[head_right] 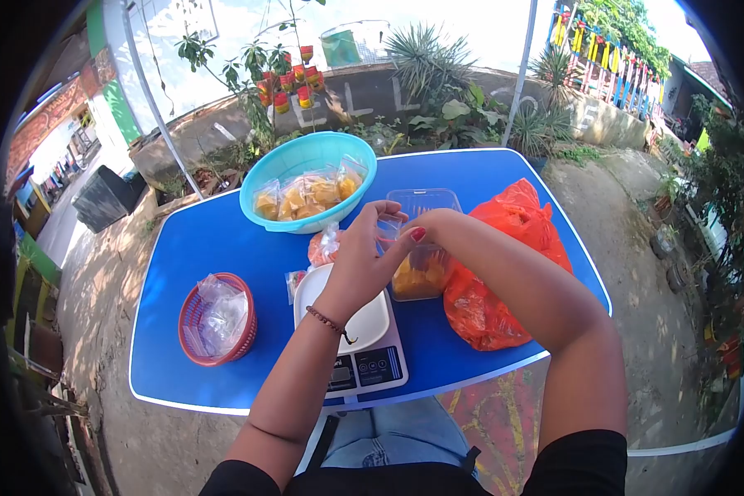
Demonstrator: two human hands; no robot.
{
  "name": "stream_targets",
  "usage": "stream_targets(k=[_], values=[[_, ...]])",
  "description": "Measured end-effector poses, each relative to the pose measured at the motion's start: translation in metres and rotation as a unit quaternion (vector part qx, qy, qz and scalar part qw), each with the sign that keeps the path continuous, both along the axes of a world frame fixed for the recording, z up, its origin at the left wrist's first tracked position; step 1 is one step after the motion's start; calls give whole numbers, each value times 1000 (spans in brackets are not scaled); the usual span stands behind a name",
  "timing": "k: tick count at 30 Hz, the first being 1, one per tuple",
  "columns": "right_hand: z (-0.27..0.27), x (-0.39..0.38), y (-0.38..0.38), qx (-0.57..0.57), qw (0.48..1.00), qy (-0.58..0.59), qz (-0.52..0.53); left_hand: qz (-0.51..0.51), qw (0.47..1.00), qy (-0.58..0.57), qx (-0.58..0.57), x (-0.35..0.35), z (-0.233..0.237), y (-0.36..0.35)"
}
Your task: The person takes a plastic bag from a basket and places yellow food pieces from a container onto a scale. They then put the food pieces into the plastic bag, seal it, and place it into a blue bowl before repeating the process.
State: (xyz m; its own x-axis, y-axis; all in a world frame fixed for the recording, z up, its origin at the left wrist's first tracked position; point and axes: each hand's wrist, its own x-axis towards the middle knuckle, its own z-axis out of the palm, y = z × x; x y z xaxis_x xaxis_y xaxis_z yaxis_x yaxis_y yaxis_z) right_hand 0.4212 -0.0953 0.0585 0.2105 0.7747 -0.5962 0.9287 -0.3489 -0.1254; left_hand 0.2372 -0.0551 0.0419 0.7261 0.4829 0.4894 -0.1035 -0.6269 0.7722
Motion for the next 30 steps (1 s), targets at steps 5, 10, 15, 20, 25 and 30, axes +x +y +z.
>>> stream_targets(k=[5, 10, 15, 20, 25, 30], values=[[3, -1, -2, 2, 1000, -11, 9, -3, 1000, 2, -7, 0, 0, 0], [7, -2, -1, 18, 999, -26, 23, -11, 1000, -5, -13, -1, 0, 0], [8, 1, 4, 96, 993, -47, 53, -13, 999, -37, -25, -6, -3, 4], [44, -6, -18, 218, 975, 16, 34, -25, 996, -50, -71, -20, -2, 5], [59, -7, -34, 355, 929, -20, 102, -2, 995, -51, -81, -47, -9, 15], [88, -32, -40, 441, 896, 41, 19, -3, 987, -95, -127, -68, -18, 31]])
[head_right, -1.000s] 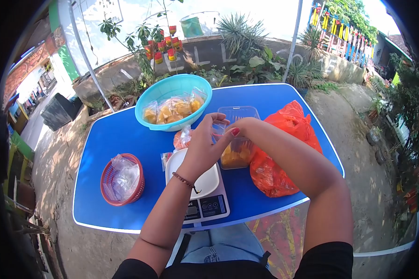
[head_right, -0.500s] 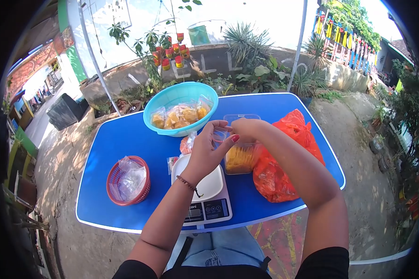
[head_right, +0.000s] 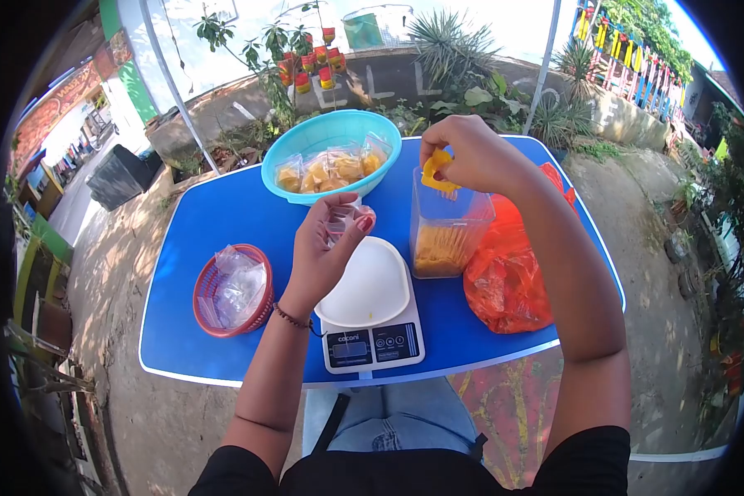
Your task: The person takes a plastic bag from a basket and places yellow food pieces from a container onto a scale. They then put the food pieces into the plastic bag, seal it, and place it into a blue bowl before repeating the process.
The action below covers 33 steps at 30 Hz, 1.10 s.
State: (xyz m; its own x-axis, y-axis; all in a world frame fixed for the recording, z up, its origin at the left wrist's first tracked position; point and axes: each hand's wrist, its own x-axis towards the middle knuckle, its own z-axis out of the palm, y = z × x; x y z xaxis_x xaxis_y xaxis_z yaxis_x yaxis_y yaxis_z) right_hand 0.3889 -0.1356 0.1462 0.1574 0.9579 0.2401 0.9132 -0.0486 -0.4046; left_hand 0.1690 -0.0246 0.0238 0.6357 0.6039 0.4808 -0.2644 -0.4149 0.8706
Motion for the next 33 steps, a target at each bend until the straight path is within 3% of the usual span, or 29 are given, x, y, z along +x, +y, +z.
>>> stream_targets(k=[5, 8, 12, 17, 25, 33], values=[[7, -61, 6, 18, 994, 106, 30, 38, 999, -15, 5, -27, 7, 6], [-30, -87, 17, 64, 983, 97, 143, 82, 996, -21, -5, -37, -8, 12], [-90, -106, 28, 21, 980, 147, 134, 104, 992, 70, -28, -48, -37, 18], [-133, -110, 26, 1, 970, 225, 92, 109, 990, 80, -40, -51, -66, 20], [-145, -106, 17, 0, 982, 169, 84, 109, 993, 19, -47, -50, -81, 13], [-139, -107, 17, 32, 986, 143, 84, 121, 992, 43, 0, -58, -79, 12]])
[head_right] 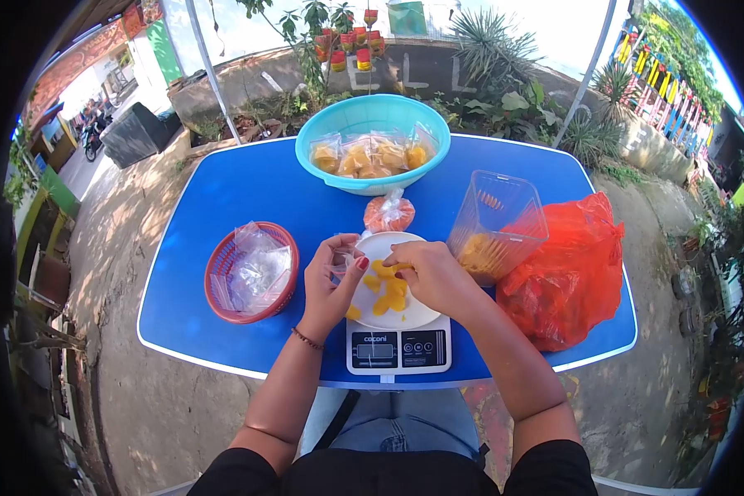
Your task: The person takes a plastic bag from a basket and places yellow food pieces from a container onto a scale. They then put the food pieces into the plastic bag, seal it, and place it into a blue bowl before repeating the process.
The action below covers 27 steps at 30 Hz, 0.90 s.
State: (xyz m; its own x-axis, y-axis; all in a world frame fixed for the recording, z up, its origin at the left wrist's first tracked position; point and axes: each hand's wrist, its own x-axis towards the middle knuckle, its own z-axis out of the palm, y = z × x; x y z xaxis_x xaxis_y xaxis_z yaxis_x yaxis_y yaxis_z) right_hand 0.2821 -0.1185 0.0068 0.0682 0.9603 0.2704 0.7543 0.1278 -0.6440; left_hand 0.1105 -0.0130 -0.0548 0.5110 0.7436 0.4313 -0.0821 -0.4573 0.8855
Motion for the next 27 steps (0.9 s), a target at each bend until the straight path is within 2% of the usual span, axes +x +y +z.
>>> stream_targets(k=[13, 16, 22, 25, 27], values=[[-3, 3, -1, 17, 1000, -15, 9, 77, 992, 52, 89, -2, 1, 0], [-3, 3, -3, 17, 1000, -7, 2, 133, 961, 78, 232, 1, 1, 1], [1, 1, -8, 58, 998, -26, 8, 204, 915, 82, 337, 13, 17, 1], [11, 0, -14, 76, 997, -16, 3, 191, 937, 69, 284, 23, 25, 0], [21, 0, -20, 88, 996, -20, -1, 142, 963, 40, 227, 30, 35, -1]])
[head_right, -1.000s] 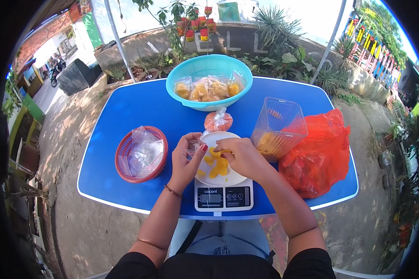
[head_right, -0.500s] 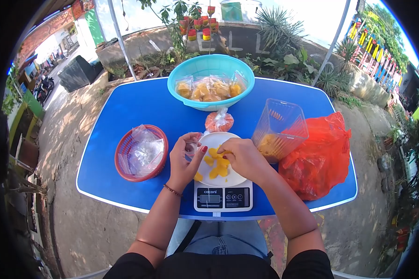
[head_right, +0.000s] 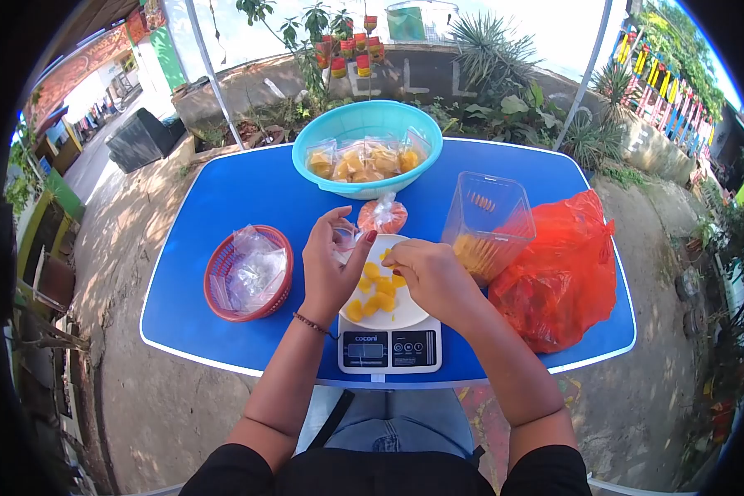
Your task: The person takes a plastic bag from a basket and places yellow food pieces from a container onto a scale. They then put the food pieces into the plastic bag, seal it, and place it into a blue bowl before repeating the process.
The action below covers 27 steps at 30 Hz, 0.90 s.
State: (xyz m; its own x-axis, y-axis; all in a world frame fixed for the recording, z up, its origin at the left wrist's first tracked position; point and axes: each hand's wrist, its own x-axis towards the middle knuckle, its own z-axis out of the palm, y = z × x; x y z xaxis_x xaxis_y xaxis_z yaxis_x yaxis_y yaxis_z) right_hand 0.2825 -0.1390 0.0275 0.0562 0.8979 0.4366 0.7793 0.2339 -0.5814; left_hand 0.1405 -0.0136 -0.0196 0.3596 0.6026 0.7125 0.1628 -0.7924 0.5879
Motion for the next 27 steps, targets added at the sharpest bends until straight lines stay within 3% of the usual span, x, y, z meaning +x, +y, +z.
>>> stream_targets(k=[4, 9, 12, 16, 19, 27], values=[[23, 2, -12, 31, 999, 12, -13, -88, 995, 12, -49, 14, 37, -8], [40, 15, -21, 132, 989, 26, -60, -97, 995, -17, 19, 46, 71, -13], [35, 10, -21, 30, 990, 128, -44, -65, 995, -39, 61, 52, 80, -14], [-13, 4, -8, -78, 989, 128, -12, -64, 996, -40, -44, 39, 61, -12], [-37, 6, -3, -41, 996, 81, -9, -45, 997, -22, -49, 25, 38, -6], [-32, 6, 1, -62, 991, 110, -41, -18, 996, 10, -82, -2, 22, 4]])
